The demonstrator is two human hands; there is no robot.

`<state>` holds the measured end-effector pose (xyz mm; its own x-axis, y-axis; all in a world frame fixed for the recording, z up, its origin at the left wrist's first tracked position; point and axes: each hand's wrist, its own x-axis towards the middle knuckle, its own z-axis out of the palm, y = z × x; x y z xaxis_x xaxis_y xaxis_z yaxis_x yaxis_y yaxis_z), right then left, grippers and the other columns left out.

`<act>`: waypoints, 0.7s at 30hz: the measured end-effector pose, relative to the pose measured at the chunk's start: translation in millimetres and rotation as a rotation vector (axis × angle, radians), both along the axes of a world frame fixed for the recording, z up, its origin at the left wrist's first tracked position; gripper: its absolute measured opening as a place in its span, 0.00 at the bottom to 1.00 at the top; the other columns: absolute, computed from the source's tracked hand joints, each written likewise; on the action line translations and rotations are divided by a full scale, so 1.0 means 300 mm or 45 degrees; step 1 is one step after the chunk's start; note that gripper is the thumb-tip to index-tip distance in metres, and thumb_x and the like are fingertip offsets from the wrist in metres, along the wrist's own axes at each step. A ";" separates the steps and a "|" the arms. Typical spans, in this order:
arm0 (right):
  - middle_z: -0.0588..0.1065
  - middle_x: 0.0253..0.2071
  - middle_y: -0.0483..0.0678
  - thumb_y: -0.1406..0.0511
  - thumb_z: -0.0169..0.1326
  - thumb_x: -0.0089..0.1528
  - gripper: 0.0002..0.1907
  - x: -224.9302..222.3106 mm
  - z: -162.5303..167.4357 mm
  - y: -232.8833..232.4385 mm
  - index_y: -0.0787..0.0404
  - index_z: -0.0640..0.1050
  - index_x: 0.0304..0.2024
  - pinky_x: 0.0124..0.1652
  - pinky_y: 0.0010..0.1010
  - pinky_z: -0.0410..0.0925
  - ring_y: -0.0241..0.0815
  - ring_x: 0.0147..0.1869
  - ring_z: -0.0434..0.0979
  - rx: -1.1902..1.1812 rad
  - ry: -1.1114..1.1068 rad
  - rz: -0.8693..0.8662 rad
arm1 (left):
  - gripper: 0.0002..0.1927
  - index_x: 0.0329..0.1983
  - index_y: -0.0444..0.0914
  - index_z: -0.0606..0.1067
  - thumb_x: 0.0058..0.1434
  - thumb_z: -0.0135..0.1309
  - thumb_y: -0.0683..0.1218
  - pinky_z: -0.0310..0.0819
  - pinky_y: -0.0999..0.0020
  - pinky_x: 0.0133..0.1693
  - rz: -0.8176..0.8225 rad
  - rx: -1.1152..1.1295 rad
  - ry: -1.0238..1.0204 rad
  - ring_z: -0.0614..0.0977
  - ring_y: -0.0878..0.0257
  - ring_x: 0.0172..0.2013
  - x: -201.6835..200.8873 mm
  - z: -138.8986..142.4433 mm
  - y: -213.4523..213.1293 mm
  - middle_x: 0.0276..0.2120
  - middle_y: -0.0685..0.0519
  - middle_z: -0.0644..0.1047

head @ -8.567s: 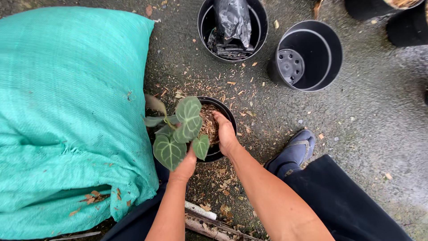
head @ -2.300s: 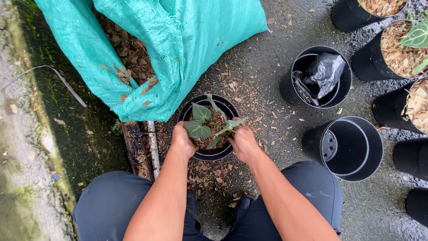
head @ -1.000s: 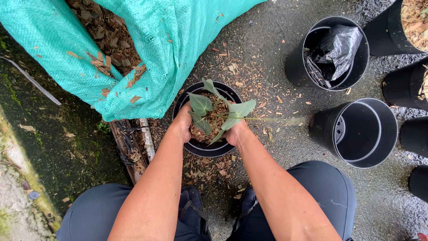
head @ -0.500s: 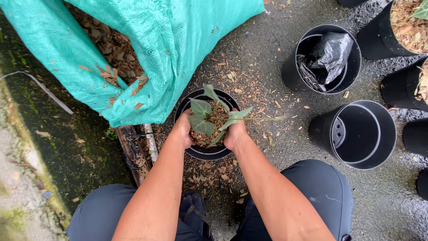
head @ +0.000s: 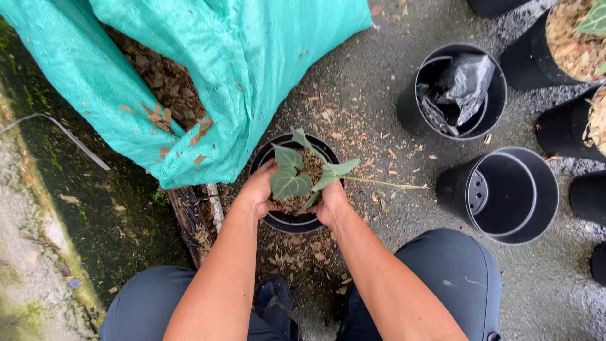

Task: The person removes a black plastic bag from the root ball of an Anthurium-like plant, sets the plant into a black nursery pot, and presses wood chip mulch from a large green woven sack around the plant by hand, firming the material and adjusting the leaves as they work.

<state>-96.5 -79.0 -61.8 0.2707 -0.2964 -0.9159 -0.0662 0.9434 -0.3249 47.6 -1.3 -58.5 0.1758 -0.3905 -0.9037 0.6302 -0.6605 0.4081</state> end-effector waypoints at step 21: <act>0.73 0.57 0.44 0.52 0.44 0.66 0.21 -0.023 -0.043 0.075 0.43 0.67 0.61 0.48 0.61 0.69 0.49 0.53 0.76 -0.169 -0.054 -0.232 | 0.41 0.74 0.55 0.58 0.59 0.61 0.48 0.73 0.44 0.46 -0.260 0.097 -0.067 0.82 0.56 0.47 0.037 0.023 0.012 0.51 0.51 0.81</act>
<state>-103.3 -56.6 -74.8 0.2392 -0.4608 -0.8547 0.1176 0.8875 -0.4456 58.7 2.2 -51.6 0.1477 -0.3537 -0.9236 0.4594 -0.8025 0.3808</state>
